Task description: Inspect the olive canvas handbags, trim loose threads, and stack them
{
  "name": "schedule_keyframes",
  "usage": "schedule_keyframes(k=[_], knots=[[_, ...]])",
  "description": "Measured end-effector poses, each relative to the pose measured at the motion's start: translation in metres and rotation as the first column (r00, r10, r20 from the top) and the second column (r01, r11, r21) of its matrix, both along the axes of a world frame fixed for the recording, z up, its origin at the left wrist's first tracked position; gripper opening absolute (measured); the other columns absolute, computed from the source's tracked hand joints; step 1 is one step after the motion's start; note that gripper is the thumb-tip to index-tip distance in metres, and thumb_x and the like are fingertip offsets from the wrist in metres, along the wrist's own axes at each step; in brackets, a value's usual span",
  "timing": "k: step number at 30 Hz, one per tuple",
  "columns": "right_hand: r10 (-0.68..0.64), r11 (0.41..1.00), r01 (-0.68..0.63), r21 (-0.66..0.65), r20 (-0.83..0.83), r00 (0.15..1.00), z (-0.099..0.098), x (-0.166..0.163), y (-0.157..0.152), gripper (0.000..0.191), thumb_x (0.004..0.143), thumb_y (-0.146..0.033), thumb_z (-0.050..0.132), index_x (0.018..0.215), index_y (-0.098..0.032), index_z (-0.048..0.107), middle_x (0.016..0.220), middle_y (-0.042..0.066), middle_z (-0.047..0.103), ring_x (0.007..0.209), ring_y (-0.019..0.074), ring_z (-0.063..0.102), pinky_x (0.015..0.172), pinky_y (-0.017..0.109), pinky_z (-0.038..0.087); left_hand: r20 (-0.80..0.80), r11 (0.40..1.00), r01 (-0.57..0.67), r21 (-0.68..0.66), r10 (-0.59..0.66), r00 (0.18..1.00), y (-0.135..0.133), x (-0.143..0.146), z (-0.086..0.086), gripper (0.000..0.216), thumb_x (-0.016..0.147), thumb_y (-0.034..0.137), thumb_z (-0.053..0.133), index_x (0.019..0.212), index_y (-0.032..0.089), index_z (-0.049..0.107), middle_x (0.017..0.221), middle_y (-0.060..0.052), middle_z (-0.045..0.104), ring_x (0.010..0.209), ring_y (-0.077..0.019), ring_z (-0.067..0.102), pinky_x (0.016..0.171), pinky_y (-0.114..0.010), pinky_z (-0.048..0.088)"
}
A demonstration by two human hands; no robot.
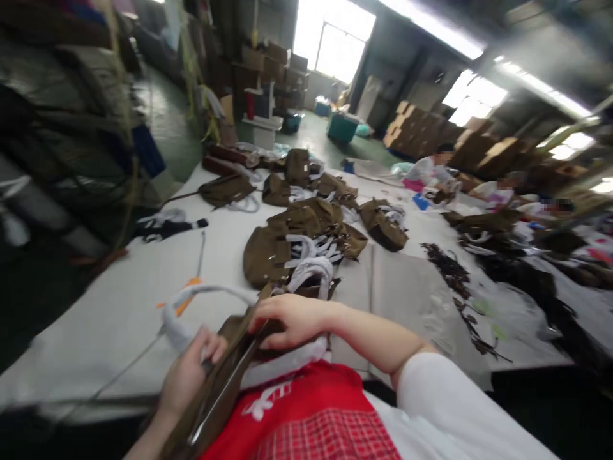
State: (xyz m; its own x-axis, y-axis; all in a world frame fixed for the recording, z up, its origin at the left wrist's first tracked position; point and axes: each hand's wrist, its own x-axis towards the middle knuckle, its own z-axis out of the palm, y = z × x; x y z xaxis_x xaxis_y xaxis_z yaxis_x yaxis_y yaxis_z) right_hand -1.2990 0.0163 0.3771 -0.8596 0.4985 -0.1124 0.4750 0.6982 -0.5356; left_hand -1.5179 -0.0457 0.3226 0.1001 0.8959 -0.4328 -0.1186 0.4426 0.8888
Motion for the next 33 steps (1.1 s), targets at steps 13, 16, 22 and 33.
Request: schedule_keyframes(k=[13, 16, 22, 33], knots=[[0.335, 0.914, -0.342, 0.218, 0.070, 0.940, 0.014, -0.050, -0.047, 0.019, 0.096, -0.021, 0.049, 0.086, -0.015, 0.064, 0.084, 0.007, 0.069, 0.080, 0.0198, 0.061, 0.077, 0.033, 0.044, -0.801, 0.959, 0.155, 0.238, 0.104, 0.589, 0.019, -0.070, 0.043, 0.016, 0.065, 0.033, 0.067, 0.074, 0.020, 0.070, 0.072, -0.008, 0.069, 0.079, -0.0291, 0.066, 0.075, -0.036, 0.049], [0.396, 0.903, -0.394, 0.170, 0.022, 0.918, 0.014, -0.055, -0.054, 0.020, 0.095, -0.018, 0.047, 0.085, -0.015, 0.064, 0.082, 0.007, 0.069, 0.078, 0.0200, 0.061, 0.076, 0.033, 0.045, -0.534, 0.904, -0.135, 0.405, 0.353, 0.768, 0.022, -0.079, 0.051, 0.024, 0.068, 0.033, 0.065, 0.083, 0.017, 0.072, 0.085, -0.008, 0.073, 0.091, -0.0280, 0.067, 0.086, -0.037, 0.050], [0.202, 0.956, -0.217, -0.196, -0.097, 0.975, 0.018, -0.058, -0.032, 0.023, 0.081, -0.011, 0.050, 0.097, -0.013, 0.065, 0.100, 0.012, 0.070, 0.088, 0.0214, 0.063, 0.082, 0.034, 0.049, -0.043, 0.907, -0.306, 0.289, 0.332, 0.942, 0.008, -0.063, 0.064, 0.038, 0.066, 0.028, 0.068, 0.103, 0.018, 0.070, 0.089, -0.005, 0.074, 0.093, -0.0252, 0.069, 0.090, -0.038, 0.053], [-0.082, 0.826, -0.072, -0.559, -0.245, 0.966, -0.027, -0.116, -0.038, 0.025, 0.078, -0.028, 0.071, 0.097, -0.012, 0.071, 0.089, 0.005, 0.073, 0.082, 0.0203, 0.065, 0.076, 0.028, 0.049, 0.027, 0.927, -0.265, 0.265, 0.268, 0.963, 0.002, -0.037, 0.068, 0.043, 0.072, 0.027, 0.063, 0.113, 0.015, 0.066, 0.098, -0.008, 0.075, 0.095, -0.0275, 0.070, 0.092, -0.042, 0.052]])
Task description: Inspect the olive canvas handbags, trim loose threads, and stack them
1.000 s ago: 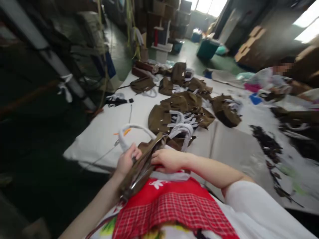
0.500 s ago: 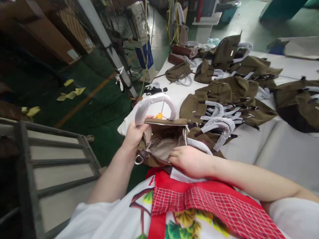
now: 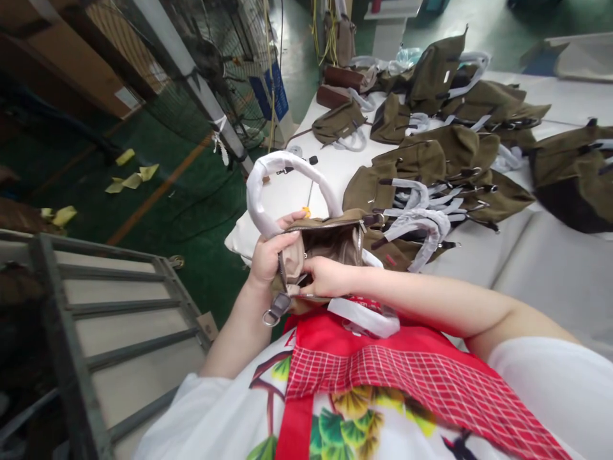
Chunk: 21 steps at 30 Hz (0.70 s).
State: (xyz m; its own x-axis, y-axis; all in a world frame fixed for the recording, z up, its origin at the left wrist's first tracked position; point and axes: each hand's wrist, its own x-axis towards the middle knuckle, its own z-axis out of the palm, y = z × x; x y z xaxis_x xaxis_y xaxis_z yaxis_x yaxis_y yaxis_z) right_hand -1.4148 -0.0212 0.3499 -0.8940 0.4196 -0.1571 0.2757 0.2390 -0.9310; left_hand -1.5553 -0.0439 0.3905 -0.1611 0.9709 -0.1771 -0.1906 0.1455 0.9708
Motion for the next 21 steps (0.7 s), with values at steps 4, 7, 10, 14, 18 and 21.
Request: schedule_keyframes(k=[4, 7, 10, 14, 18, 21], knots=[[0.032, 0.998, -0.026, 0.062, -0.099, 0.995, -0.007, 0.007, 0.000, 0.016, 0.085, -0.022, 0.062, 0.074, -0.013, 0.070, 0.070, -0.001, 0.066, 0.068, 0.0124, 0.058, 0.067, 0.022, 0.043, 0.060, 0.998, -0.053, 0.039, 0.050, 0.997, -0.003, 0.001, 0.001, 0.040, 0.069, 0.022, 0.066, 0.109, 0.015, 0.068, 0.100, -0.008, 0.075, 0.100, -0.0285, 0.069, 0.095, -0.042, 0.050], [0.093, 0.990, -0.083, 0.116, -0.077, 0.993, 0.002, 0.022, 0.009, 0.021, 0.088, -0.022, 0.057, 0.075, -0.013, 0.070, 0.067, -0.002, 0.062, 0.061, 0.0102, 0.053, 0.062, 0.021, 0.039, 0.117, 0.997, -0.069, 0.044, 0.064, 0.991, -0.009, -0.004, 0.001, 0.037, 0.066, 0.019, 0.066, 0.103, 0.013, 0.069, 0.099, -0.008, 0.075, 0.099, -0.0293, 0.069, 0.094, -0.043, 0.051], [0.121, 0.992, -0.119, 0.041, -0.039, 0.992, 0.015, 0.036, 0.018, 0.023, 0.090, -0.026, 0.055, 0.088, -0.011, 0.073, 0.075, 0.001, 0.068, 0.066, 0.0114, 0.057, 0.065, 0.021, 0.042, 0.184, 1.000, -0.007, 0.021, 0.003, 0.983, -0.016, -0.012, -0.001, 0.035, 0.064, 0.017, 0.066, 0.099, 0.012, 0.069, 0.096, -0.009, 0.076, 0.098, -0.0314, 0.069, 0.093, -0.046, 0.052], [0.124, 0.984, -0.124, -0.125, -0.006, 0.992, 0.025, 0.045, 0.020, 0.028, 0.091, -0.034, 0.056, 0.096, -0.012, 0.072, 0.086, 0.003, 0.071, 0.075, 0.0130, 0.060, 0.072, 0.022, 0.045, 0.297, 0.996, 0.088, -0.002, -0.083, 0.951, -0.024, -0.022, -0.010, 0.032, 0.063, 0.017, 0.065, 0.095, 0.013, 0.068, 0.093, -0.011, 0.075, 0.096, -0.0340, 0.069, 0.089, -0.051, 0.052], [0.003, 0.937, 0.004, -0.348, 0.021, 1.000, 0.028, 0.045, 0.015, 0.034, 0.091, -0.044, 0.055, 0.089, -0.013, 0.068, 0.070, -0.001, 0.063, 0.062, 0.0099, 0.052, 0.062, 0.022, 0.042, 0.363, 0.995, 0.096, 0.021, -0.097, 0.927, -0.029, -0.036, -0.021, 0.029, 0.061, 0.017, 0.064, 0.089, 0.013, 0.068, 0.095, -0.011, 0.075, 0.096, -0.0351, 0.069, 0.087, -0.052, 0.053], [-0.069, 0.900, 0.088, -0.428, 0.060, 0.996, 0.030, 0.040, 0.011, 0.035, 0.090, -0.047, 0.056, 0.083, -0.014, 0.063, 0.062, -0.003, 0.056, 0.055, 0.0082, 0.046, 0.055, 0.021, 0.037, 0.394, 0.997, 0.075, 0.037, -0.083, 0.916, -0.030, -0.044, -0.028, 0.027, 0.059, 0.017, 0.064, 0.086, 0.013, 0.067, 0.094, -0.011, 0.074, 0.096, -0.0356, 0.069, 0.086, -0.053, 0.054]])
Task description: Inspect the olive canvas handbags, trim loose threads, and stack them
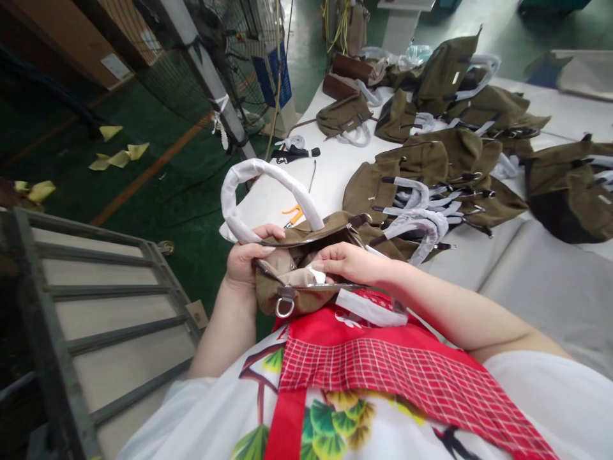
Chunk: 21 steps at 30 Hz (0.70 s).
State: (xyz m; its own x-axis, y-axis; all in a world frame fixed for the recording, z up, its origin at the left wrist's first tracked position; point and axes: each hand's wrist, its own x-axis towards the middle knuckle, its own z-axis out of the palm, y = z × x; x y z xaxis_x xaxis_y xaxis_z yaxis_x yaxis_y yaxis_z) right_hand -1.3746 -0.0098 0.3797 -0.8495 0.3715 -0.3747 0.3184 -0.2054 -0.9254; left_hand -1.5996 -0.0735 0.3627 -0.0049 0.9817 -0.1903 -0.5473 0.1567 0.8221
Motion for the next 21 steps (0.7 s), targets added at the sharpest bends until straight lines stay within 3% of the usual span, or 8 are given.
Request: schedule_keyframes(k=[8, 10, 12, 14, 16, 17, 19, 21], knots=[[-0.019, 0.997, 0.014, 0.073, 0.064, 0.998, 0.001, -0.014, -0.003, 0.026, 0.093, -0.038, 0.051, 0.085, -0.015, 0.061, 0.065, -0.003, 0.056, 0.057, 0.0094, 0.049, 0.055, 0.022, 0.039, -0.005, 0.998, -0.056, -0.007, 0.056, 0.998, -0.002, -0.006, -0.001, 0.024, 0.057, 0.017, 0.064, 0.081, 0.014, 0.067, 0.091, -0.011, 0.075, 0.095, -0.0360, 0.069, 0.090, -0.057, 0.051], [0.004, 0.988, -0.014, 0.152, 0.065, 0.998, 0.002, -0.018, -0.004, 0.026, 0.094, -0.036, 0.050, 0.085, -0.015, 0.063, 0.067, -0.002, 0.059, 0.060, 0.0101, 0.052, 0.059, 0.022, 0.041, -0.068, 0.998, -0.055, -0.033, 0.053, 0.996, -0.001, -0.009, -0.001, 0.027, 0.059, 0.020, 0.064, 0.085, 0.014, 0.068, 0.092, -0.011, 0.075, 0.094, -0.0357, 0.069, 0.091, -0.057, 0.051], [0.029, 0.938, -0.053, 0.343, 0.074, 0.997, 0.002, -0.021, -0.004, 0.023, 0.094, -0.032, 0.050, 0.086, -0.016, 0.065, 0.072, -0.001, 0.063, 0.064, 0.0112, 0.055, 0.063, 0.023, 0.042, -0.247, 0.995, -0.031, -0.095, 0.007, 0.969, -0.001, -0.016, -0.002, 0.038, 0.060, 0.023, 0.067, 0.097, 0.014, 0.069, 0.095, -0.011, 0.075, 0.095, -0.0351, 0.069, 0.092, -0.054, 0.051], [-0.020, 0.779, -0.030, 0.627, 0.073, 0.997, -0.001, -0.022, 0.002, 0.021, 0.094, -0.030, 0.051, 0.090, -0.017, 0.067, 0.081, 0.003, 0.068, 0.072, 0.0137, 0.058, 0.070, 0.026, 0.043, -0.560, 0.984, -0.044, -0.173, -0.062, 0.826, -0.005, -0.032, -0.006, 0.046, 0.060, 0.029, 0.070, 0.104, 0.014, 0.070, 0.099, -0.010, 0.075, 0.098, -0.0351, 0.068, 0.093, -0.049, 0.050], [-0.166, 0.550, 0.073, 0.832, 0.023, 0.986, -0.010, -0.022, 0.015, 0.023, 0.095, -0.032, 0.050, 0.096, -0.018, 0.068, 0.091, 0.007, 0.069, 0.084, 0.0178, 0.061, 0.079, 0.030, 0.043, -0.814, 0.964, -0.102, -0.245, -0.148, 0.561, -0.016, -0.054, -0.013, 0.043, 0.063, 0.035, 0.069, 0.101, 0.015, 0.073, 0.099, -0.010, 0.075, 0.099, -0.0356, 0.067, 0.093, -0.046, 0.050], [-0.260, 0.486, 0.127, 0.865, 0.004, 0.966, -0.019, -0.022, 0.026, 0.024, 0.096, -0.034, 0.049, 0.097, -0.018, 0.067, 0.094, 0.009, 0.069, 0.089, 0.0195, 0.061, 0.083, 0.031, 0.043, -0.882, 0.948, -0.147, -0.282, -0.196, 0.429, -0.024, -0.067, -0.017, 0.040, 0.066, 0.038, 0.065, 0.098, 0.015, 0.074, 0.099, -0.010, 0.075, 0.099, -0.0360, 0.067, 0.091, -0.045, 0.050], [-0.431, 0.516, 0.195, 0.834, 0.056, 0.900, -0.045, -0.026, 0.053, 0.025, 0.096, -0.036, 0.048, 0.099, -0.019, 0.066, 0.096, 0.009, 0.069, 0.095, 0.0206, 0.061, 0.088, 0.032, 0.043, -0.921, 0.898, -0.253, -0.360, -0.300, 0.247, -0.046, -0.093, -0.025, 0.038, 0.073, 0.039, 0.055, 0.096, 0.016, 0.075, 0.098, -0.013, 0.075, 0.098, -0.0362, 0.068, 0.087, -0.044, 0.050], [-0.500, 0.644, 0.205, 0.737, 0.202, 0.842, -0.078, -0.039, 0.082, 0.023, 0.097, -0.033, 0.048, 0.098, -0.018, 0.065, 0.094, 0.007, 0.070, 0.091, 0.0189, 0.064, 0.086, 0.031, 0.046, -0.915, 0.828, -0.391, -0.401, -0.380, 0.135, -0.071, -0.117, -0.032, 0.040, 0.078, 0.039, 0.048, 0.097, 0.016, 0.074, 0.100, -0.015, 0.074, 0.098, -0.0367, 0.068, 0.082, -0.042, 0.051]])
